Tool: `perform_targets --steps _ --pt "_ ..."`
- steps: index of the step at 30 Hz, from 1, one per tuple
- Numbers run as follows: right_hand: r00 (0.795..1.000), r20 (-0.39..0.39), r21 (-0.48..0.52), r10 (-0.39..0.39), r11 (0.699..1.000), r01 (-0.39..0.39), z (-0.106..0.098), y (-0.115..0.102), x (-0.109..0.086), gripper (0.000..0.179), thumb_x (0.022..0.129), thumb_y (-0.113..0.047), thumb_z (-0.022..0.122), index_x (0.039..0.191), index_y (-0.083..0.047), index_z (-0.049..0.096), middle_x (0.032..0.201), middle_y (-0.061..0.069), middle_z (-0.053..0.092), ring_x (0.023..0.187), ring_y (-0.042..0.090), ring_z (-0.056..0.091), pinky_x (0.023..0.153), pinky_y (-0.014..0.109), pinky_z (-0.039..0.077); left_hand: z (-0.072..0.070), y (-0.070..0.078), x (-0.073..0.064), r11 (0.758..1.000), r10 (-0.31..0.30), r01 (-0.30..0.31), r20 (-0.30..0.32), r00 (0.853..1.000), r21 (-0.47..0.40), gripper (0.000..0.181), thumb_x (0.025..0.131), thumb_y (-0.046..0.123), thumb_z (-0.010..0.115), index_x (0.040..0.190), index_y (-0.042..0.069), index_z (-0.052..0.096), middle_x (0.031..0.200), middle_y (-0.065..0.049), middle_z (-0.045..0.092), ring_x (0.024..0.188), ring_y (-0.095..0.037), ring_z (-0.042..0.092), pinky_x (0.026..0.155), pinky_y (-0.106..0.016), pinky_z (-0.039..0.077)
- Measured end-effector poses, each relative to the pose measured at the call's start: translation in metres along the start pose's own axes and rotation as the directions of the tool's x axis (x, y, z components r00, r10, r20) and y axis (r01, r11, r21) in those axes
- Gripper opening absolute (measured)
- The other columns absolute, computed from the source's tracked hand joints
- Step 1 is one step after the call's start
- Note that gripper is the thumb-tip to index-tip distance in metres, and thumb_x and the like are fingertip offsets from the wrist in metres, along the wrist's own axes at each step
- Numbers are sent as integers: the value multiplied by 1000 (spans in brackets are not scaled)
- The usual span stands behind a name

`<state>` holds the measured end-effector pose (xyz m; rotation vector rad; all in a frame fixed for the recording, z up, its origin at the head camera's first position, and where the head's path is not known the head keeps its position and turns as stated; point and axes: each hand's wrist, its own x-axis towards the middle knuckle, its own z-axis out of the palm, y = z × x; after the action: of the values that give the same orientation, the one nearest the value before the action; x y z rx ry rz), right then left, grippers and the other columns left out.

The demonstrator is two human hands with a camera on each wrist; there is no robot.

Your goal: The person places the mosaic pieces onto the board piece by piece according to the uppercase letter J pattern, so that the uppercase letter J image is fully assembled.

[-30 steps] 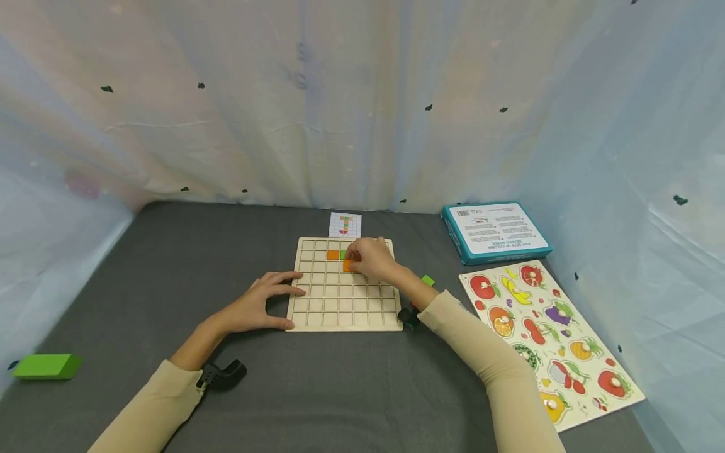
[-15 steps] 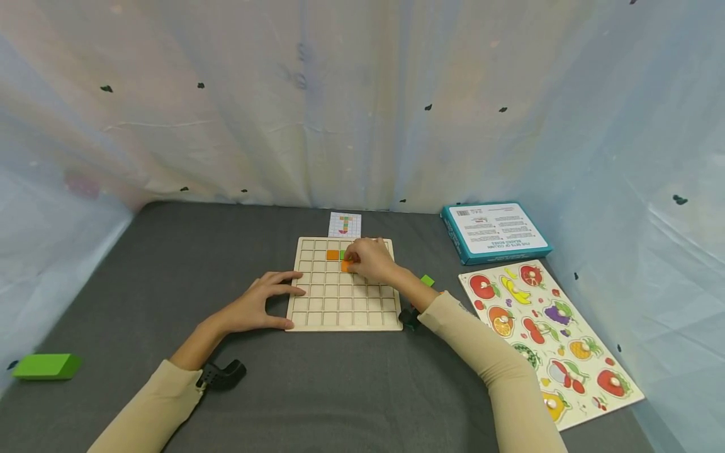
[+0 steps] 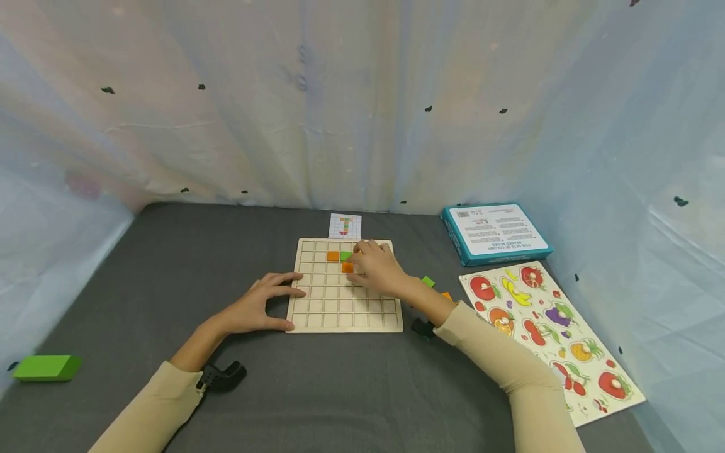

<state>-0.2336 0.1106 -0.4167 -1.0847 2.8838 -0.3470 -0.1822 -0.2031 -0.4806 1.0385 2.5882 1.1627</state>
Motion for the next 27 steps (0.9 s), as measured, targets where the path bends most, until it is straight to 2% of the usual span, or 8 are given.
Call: perform_targets --steps 3,5,7,15,27 --pt "992 124 -47 -23 998 29 -3 -7 -13 58 102 -43 55 149 -11 47 157 13 36 145 32 30 110 61 23 0 0 0 1000 1 -1 -4 1000 3 62 77 41 86 132 21 66 156 -7 37 140 -33 28 101 -65 20" --pt "981 191 -40 -26 999 34 -3 -10 -21 67 104 -48 48 157 -11 32 163 12 25 150 30 19 113 64 14 -1 1 1 1000 -1 1 -5 1000 7 62 77 42 86 132 22 66 156 -7 37 140 -32 28 101 -65 20" --pt "976 216 -20 -30 999 35 0 -12 -26 69 104 -50 45 159 -12 25 164 13 21 151 32 14 113 65 9 -1 1 1 1000 -4 4 -6 1000 10 62 77 42 86 132 22 66 156 -6 37 140 -32 28 101 -64 21" --pt "973 229 -29 -23 999 30 8 -13 -32 68 105 -52 40 159 -13 26 164 15 20 151 37 12 114 65 6 -1 -1 -1 1000 -10 10 -6 1000 11 62 77 42 86 132 22 66 156 -7 37 140 -33 28 101 -65 20" --pt "973 229 -33 -11 999 19 10 -13 -31 65 104 -52 42 157 -14 33 163 12 25 150 37 13 113 66 5 0 -2 0 1000 -4 4 -6 1000 3 62 77 42 86 132 21 66 156 -6 37 140 -32 28 102 -65 19"
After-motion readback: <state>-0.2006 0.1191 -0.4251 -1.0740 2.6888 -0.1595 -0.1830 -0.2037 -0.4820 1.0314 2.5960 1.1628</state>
